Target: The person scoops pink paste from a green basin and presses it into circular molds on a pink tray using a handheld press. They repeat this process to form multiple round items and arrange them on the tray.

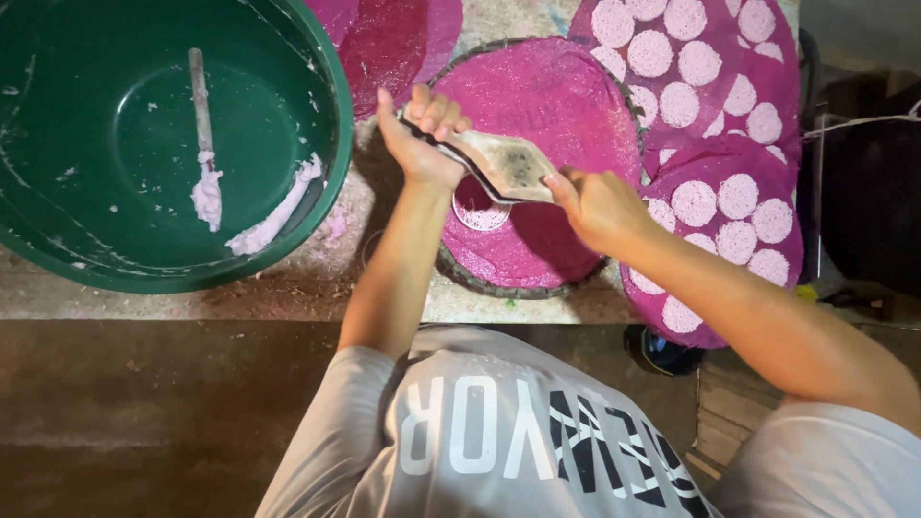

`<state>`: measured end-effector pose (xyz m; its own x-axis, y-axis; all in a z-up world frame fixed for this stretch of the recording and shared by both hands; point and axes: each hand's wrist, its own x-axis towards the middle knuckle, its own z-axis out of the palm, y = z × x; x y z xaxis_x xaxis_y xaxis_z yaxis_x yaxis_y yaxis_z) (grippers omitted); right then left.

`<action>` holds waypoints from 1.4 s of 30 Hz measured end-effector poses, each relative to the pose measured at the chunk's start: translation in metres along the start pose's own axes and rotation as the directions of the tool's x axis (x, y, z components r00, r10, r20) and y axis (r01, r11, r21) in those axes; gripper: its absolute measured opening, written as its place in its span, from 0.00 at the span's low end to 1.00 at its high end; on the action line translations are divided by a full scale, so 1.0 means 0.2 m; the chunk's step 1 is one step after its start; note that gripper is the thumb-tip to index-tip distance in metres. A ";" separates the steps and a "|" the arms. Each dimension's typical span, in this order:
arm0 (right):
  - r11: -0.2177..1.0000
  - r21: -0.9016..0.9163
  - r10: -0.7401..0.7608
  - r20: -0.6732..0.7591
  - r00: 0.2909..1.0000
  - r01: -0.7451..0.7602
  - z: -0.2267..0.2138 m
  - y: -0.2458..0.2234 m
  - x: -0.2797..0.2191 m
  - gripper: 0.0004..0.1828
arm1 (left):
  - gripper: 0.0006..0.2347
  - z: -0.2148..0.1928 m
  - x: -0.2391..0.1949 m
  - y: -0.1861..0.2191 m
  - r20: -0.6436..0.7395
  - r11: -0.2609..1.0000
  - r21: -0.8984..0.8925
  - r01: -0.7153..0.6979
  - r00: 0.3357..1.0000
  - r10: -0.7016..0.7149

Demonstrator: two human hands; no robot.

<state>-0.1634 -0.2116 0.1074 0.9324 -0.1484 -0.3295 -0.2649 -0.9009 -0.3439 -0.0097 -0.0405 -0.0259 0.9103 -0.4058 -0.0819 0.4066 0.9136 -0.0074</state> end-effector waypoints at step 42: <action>0.380 0.693 -0.923 0.246 0.295 0.613 -0.15 -0.71 -0.44 0.27 | 0.24 0.83 -1.17 1.09 -0.186 -0.181 0.982 0.055 0.442 -0.877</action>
<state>-0.2008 -0.0838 0.2114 0.4588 0.8885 0.0043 0.3004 -0.1506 -0.9418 -0.1204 0.2498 0.1571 0.0314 -0.9760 -0.2155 0.0530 -0.2137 0.9755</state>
